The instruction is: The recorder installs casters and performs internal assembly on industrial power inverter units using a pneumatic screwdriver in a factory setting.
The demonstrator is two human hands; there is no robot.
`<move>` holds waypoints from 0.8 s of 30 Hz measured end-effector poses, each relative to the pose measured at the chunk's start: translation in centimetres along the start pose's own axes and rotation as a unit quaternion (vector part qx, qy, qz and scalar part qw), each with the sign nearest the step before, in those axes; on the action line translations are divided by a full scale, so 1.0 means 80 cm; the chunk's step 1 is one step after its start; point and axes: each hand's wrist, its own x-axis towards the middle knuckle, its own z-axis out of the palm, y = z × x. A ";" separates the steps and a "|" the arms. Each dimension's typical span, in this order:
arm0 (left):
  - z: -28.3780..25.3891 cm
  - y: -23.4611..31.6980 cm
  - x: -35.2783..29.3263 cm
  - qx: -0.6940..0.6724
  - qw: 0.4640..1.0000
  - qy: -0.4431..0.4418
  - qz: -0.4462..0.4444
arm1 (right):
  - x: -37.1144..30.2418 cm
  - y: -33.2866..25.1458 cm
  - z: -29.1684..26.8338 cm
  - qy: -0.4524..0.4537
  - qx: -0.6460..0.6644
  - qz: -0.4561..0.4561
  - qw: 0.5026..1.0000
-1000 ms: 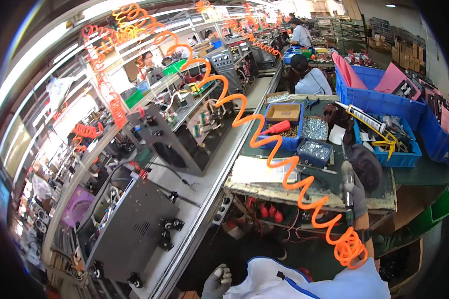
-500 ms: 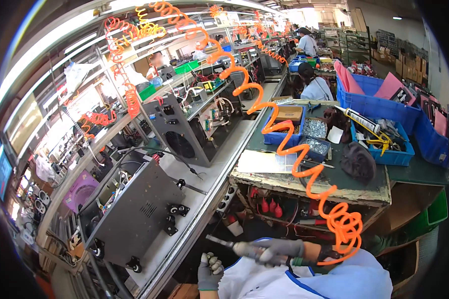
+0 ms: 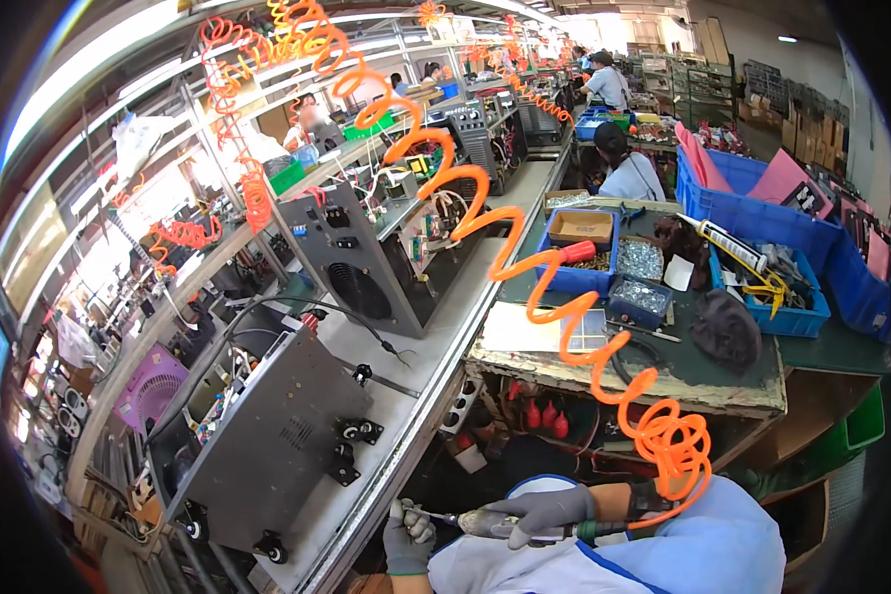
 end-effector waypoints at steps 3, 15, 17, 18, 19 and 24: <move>0.007 0.001 0.000 0.281 0.934 0.170 0.141 | 0.004 -0.013 0.001 -0.036 -0.062 0.040 0.997; 0.000 0.017 -0.021 0.372 0.864 0.278 0.194 | 0.026 -0.024 0.024 0.029 -0.484 0.139 0.863; -0.008 0.021 -0.024 0.319 0.896 0.256 0.173 | 0.035 -0.006 0.013 0.032 -0.406 0.003 0.913; -0.011 0.023 -0.025 0.323 0.897 0.239 0.184 | 0.040 0.002 0.009 0.033 -0.406 0.003 0.913; -0.014 0.025 -0.026 0.273 0.924 0.200 0.180 | 0.044 0.009 0.005 0.021 -0.277 -0.016 0.960; -0.020 0.025 -0.023 0.268 0.934 0.135 0.191 | 0.039 0.019 -0.011 -0.036 0.078 0.132 0.987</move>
